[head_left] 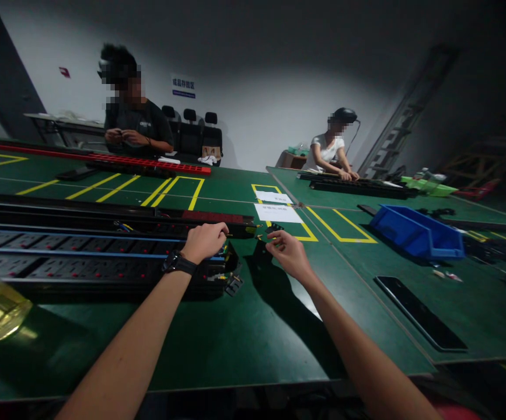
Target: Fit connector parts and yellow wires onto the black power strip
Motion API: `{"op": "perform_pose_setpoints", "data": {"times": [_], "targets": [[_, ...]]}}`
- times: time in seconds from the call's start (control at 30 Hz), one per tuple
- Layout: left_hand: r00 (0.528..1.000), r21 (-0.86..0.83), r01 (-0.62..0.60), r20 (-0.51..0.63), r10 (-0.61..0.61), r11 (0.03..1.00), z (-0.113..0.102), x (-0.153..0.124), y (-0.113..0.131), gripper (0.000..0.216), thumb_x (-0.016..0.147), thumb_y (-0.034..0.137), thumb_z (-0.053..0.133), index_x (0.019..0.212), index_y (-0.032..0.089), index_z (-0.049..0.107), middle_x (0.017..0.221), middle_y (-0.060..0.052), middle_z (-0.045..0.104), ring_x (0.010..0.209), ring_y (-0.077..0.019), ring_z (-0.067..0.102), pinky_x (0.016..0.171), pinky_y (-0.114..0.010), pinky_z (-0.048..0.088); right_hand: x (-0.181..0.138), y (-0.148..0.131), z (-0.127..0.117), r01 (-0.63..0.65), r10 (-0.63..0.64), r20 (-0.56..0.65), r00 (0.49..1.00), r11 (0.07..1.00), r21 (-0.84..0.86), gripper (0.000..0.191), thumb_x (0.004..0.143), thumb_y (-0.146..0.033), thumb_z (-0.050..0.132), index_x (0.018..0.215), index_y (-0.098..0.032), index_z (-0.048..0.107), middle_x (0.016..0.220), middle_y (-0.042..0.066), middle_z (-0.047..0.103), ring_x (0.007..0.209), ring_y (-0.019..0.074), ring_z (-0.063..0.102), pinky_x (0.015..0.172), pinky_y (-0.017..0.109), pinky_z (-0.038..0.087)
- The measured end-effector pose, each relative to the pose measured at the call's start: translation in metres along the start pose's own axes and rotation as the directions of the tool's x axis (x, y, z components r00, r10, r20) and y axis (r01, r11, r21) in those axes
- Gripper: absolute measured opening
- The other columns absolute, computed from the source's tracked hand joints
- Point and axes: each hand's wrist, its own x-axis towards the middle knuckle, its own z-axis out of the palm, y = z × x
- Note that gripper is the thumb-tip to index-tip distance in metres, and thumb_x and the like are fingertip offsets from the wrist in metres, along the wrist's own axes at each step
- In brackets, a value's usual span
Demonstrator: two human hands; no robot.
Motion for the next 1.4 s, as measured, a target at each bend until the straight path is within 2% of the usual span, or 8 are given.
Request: {"op": "perform_pose_setpoints", "data": {"times": [0.13, 0.43, 0.7, 0.9, 1.0, 1.1, 1.23, 1.4], "targets": [[1.0, 0.002, -0.007, -0.013, 0.007, 1.0, 0.001, 0.0, -0.001, 0.04, 0.099, 0.031, 0.044, 0.124, 0.034, 0.075, 0.118, -0.007, 0.081, 0.108, -0.0326, 0.076, 0.094, -0.046, 0.056, -0.004, 0.001, 0.014, 0.041, -0.039, -0.075, 0.996, 0.999, 0.033, 0.026, 0.089, -0.036, 0.06, 0.107, -0.02, 0.072, 0.088, 0.007, 0.075, 0.074, 0.02, 0.07, 0.065, 0.03, 0.057], [1.0, 0.001, -0.008, -0.008, 0.008, 1.0, -0.001, -0.001, 0.001, 0.04, 0.1, 0.03, 0.045, 0.124, 0.034, 0.075, 0.118, -0.007, 0.081, 0.108, -0.0318, 0.076, 0.094, -0.045, 0.056, -0.008, 0.001, 0.029, 0.145, -0.145, 0.023, 0.989, 0.989, 0.017, 0.049, 0.089, -0.024, 0.057, 0.137, -0.024, 0.068, 0.119, 0.009, 0.079, 0.089, 0.0218, 0.077, 0.09, 0.041, 0.064], [1.0, 0.0, -0.004, -0.012, 0.004, 1.0, 0.0, -0.001, 0.001, 0.039, 0.1, 0.031, 0.045, 0.124, 0.034, 0.076, 0.118, -0.006, 0.081, 0.107, -0.0308, 0.076, 0.094, -0.044, 0.056, -0.008, 0.01, 0.035, 0.286, -0.286, 0.016, 0.958, 0.958, -0.02, 0.051, 0.093, -0.024, 0.057, 0.143, -0.027, 0.066, 0.145, 0.013, 0.064, 0.103, 0.0247, 0.075, 0.096, 0.045, 0.064], [1.0, 0.0, 0.0, -0.011, 0.0, 1.0, -0.001, -0.002, 0.003, 0.039, 0.1, 0.03, 0.045, 0.124, 0.034, 0.076, 0.118, -0.007, 0.081, 0.107, -0.032, 0.076, 0.094, -0.046, 0.056, -0.006, 0.022, 0.041, 0.273, -0.266, 0.066, 0.962, 0.951, -0.147, 0.059, 0.096, -0.025, 0.057, 0.154, -0.027, 0.058, 0.159, 0.013, 0.055, 0.11, 0.0261, 0.073, 0.102, 0.047, 0.061], [1.0, 0.0, 0.001, -0.01, -0.001, 1.0, -0.001, -0.002, 0.003, 0.038, 0.1, 0.031, 0.046, 0.124, 0.034, 0.076, 0.118, -0.006, 0.081, 0.107, -0.0303, 0.076, 0.095, -0.044, 0.056, -0.003, 0.021, 0.044, 0.286, -0.274, 0.088, 0.958, 0.933, -0.216, 0.059, 0.098, -0.024, 0.056, 0.157, -0.026, 0.055, 0.158, 0.013, 0.056, 0.12, 0.0288, 0.07, 0.108, 0.05, 0.058], [1.0, -0.004, 0.0, -0.012, 0.0, 1.0, -0.001, -0.002, 0.003, 0.038, 0.1, 0.031, 0.046, 0.123, 0.034, 0.076, 0.119, -0.007, 0.081, 0.108, -0.031, 0.076, 0.095, -0.044, 0.056, -0.002, 0.014, 0.044, 0.328, -0.299, 0.138, 0.944, 0.894, -0.305, 0.047, 0.099, -0.022, 0.058, 0.146, -0.026, 0.066, 0.144, 0.012, 0.068, 0.13, 0.0312, 0.064, 0.113, 0.052, 0.052], [1.0, -0.001, -0.011, -0.021, 0.011, 1.0, 0.001, -0.002, 0.001, 0.038, 0.1, 0.03, 0.046, 0.122, 0.033, 0.076, 0.117, -0.008, 0.081, 0.107, -0.032, 0.076, 0.094, -0.045, 0.056, -0.004, 0.005, 0.045, 0.36, -0.31, 0.195, 0.931, 0.873, -0.33, 0.03, 0.102, -0.024, 0.058, 0.125, -0.025, 0.077, 0.129, 0.012, 0.074, 0.122, 0.0299, 0.067, 0.11, 0.049, 0.053], [1.0, -0.006, -0.011, -0.025, 0.011, 1.0, 0.002, -0.001, 0.0, 0.037, 0.1, 0.029, 0.046, 0.122, 0.034, 0.076, 0.118, -0.006, 0.081, 0.107, -0.0303, 0.076, 0.096, -0.043, 0.055, -0.004, 0.004, 0.05, 0.294, -0.276, 0.103, 0.955, 0.916, -0.272, 0.041, 0.105, -0.034, 0.057, 0.141, -0.022, 0.068, 0.138, 0.015, 0.068, 0.12, 0.0284, 0.068, 0.105, 0.045, 0.056]]}}
